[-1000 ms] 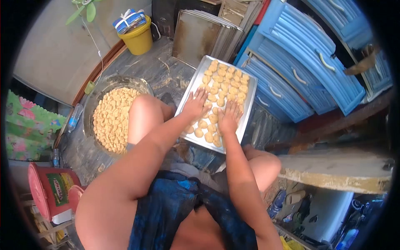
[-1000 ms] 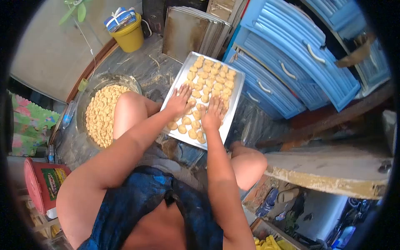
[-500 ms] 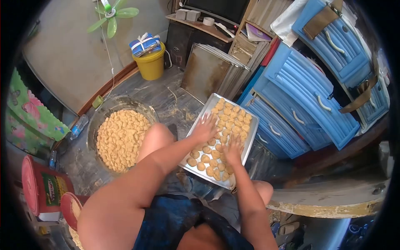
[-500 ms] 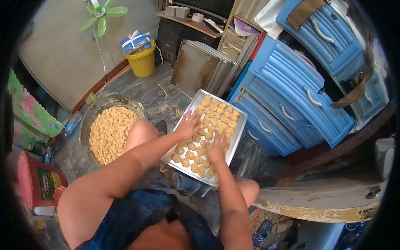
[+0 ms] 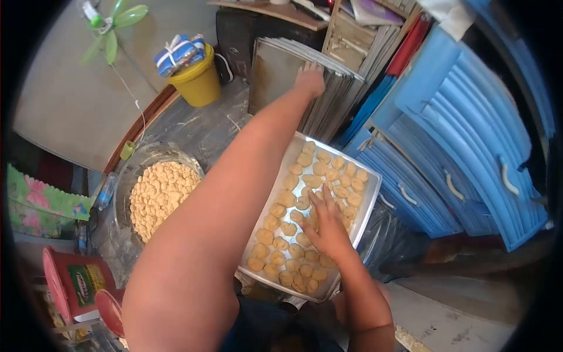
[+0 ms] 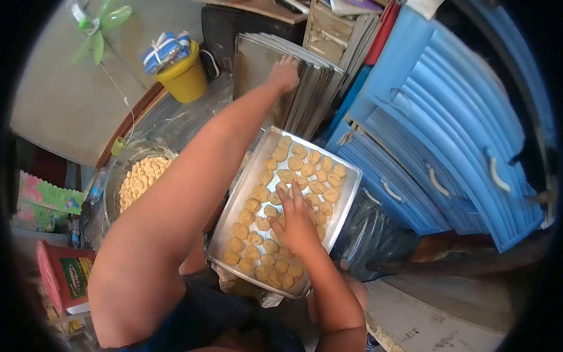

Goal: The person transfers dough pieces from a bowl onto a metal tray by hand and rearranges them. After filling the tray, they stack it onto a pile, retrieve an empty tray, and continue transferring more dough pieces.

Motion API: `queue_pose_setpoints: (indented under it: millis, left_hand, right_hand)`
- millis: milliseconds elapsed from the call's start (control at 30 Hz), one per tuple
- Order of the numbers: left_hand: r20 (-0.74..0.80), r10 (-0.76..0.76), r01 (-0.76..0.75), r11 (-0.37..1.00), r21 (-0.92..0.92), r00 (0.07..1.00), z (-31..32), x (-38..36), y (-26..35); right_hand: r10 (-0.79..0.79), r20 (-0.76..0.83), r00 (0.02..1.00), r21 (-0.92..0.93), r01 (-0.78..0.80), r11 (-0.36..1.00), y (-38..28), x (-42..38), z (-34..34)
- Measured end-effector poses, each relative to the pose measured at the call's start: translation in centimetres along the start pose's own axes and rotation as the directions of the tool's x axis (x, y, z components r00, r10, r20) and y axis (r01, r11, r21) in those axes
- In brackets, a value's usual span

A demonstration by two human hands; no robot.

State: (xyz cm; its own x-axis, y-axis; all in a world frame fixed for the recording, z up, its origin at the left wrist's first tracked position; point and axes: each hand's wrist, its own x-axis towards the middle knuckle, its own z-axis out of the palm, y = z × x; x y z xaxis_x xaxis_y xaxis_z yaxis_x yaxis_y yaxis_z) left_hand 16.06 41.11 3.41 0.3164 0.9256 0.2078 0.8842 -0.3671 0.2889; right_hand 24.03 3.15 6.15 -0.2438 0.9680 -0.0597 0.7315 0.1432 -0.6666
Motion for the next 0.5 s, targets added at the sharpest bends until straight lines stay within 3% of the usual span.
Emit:
queue_pose_setpoints:
  millis: [133, 233, 300, 367, 400, 467, 500]
  left_hand:
    - [-0.030, 0.010, -0.008, 0.998, 0.068, 1.000, 3.7, 4.4, -1.2]
    - [-0.115, 0.057, -0.047, 0.995, 0.088, 0.992, 5.9, 3.9, -2.3]
    - [-0.171, 0.104, -0.080, 0.987, 0.142, 0.980, 5.8, 3.0, -3.3]
    - [0.205, 0.002, -0.107, 0.857, 0.503, 0.979, 4.5, 2.4, -3.9]
    - [0.431, -0.096, -0.134, 0.871, 0.473, 0.897, 3.5, 0.3, -4.6]
    - [0.307, -0.205, 0.110, 0.948, 0.298, 0.929, 4.9, -1.9, -6.4]
    - [0.307, -0.196, 0.103, 0.950, 0.293, 0.931, 4.7, -1.8, -6.3]
  right_hand:
    - [0.045, 0.058, 0.997, -0.089, -0.040, 0.995, 0.4, 0.1, -0.9]
    - [0.117, 0.100, 0.988, 0.045, -0.122, 0.992, 0.3, -0.5, -2.0]
    - [0.117, 0.073, 0.990, 0.024, -0.119, 0.993, 0.8, -0.8, -2.1]
    - [0.108, 0.029, 0.994, -0.011, -0.107, 0.994, 0.6, -1.1, -1.9]
    - [0.101, 0.015, 0.995, -0.001, -0.101, 0.995, 0.7, -1.1, -1.8]
    - [0.092, -0.016, 0.996, -0.004, -0.092, 0.996, 0.5, -1.0, -1.9]
    - [0.085, -0.026, 0.996, -0.031, -0.086, 0.996, 0.2, -1.1, -1.8]
